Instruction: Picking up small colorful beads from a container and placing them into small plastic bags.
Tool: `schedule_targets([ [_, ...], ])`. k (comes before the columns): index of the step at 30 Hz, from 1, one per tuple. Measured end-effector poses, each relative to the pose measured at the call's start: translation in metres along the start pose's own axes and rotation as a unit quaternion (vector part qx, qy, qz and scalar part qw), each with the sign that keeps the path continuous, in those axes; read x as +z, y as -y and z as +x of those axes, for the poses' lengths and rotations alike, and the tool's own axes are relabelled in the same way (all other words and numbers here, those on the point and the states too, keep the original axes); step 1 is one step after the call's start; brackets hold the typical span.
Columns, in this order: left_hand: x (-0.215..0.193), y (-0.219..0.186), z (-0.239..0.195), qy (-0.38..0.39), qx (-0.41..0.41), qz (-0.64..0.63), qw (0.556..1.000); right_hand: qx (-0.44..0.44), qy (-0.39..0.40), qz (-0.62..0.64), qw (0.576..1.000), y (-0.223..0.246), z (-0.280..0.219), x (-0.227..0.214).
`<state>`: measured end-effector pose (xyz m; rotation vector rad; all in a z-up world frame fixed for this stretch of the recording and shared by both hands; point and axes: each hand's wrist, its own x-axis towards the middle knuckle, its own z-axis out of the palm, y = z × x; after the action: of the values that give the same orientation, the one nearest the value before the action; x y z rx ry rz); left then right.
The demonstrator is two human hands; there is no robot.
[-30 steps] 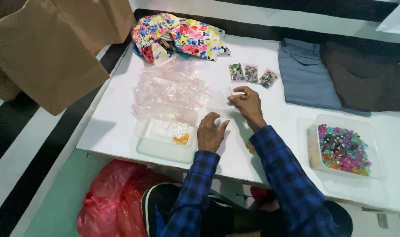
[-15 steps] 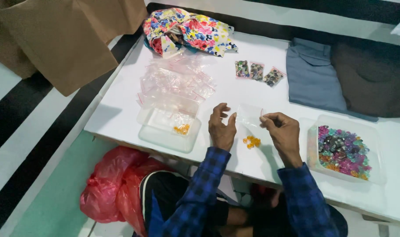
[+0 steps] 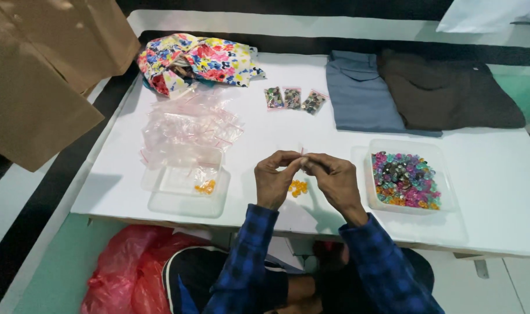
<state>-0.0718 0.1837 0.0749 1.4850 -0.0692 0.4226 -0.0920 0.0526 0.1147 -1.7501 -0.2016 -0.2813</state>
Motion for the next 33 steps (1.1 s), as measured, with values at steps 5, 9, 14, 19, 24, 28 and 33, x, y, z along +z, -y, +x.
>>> schedule_targets([
  [5, -0.012, -0.006, 0.000, 0.012, 0.085, 0.075, 0.993, 0.026, 0.000, 0.009, 1.000, 0.012, -0.003, 0.002],
  [9, -0.018, -0.010, -0.002, 0.032, 0.160, 0.133, 0.978, -0.021, -0.023, -0.077, 0.997, 0.013, -0.007, 0.001],
  [14, -0.021, -0.006, 0.007, 0.083, 0.225, 0.148, 0.960, -0.232, 0.026, -0.255, 0.938, -0.015, -0.003, -0.003],
  [19, -0.032, 0.003, 0.016, 0.124, 0.241, 0.158, 0.949, -0.326, 0.082, -0.369, 0.866, -0.001, 0.005, -0.023],
  [24, -0.034, -0.032, 0.007, 0.137, 0.331, 0.342, 0.869, -0.365, 0.105, -0.443, 0.812, 0.006, 0.017, -0.038],
  [28, -0.039, -0.043, 0.008, 0.216, 0.341, 0.416, 0.815, -0.350, 0.140, -0.447, 0.811, 0.022, 0.014, -0.044],
  [33, -0.035, -0.042, 0.015, 0.276, 0.426, 0.557, 0.657, -0.303, 0.212, -0.445, 0.815, 0.029, 0.009, -0.047],
])
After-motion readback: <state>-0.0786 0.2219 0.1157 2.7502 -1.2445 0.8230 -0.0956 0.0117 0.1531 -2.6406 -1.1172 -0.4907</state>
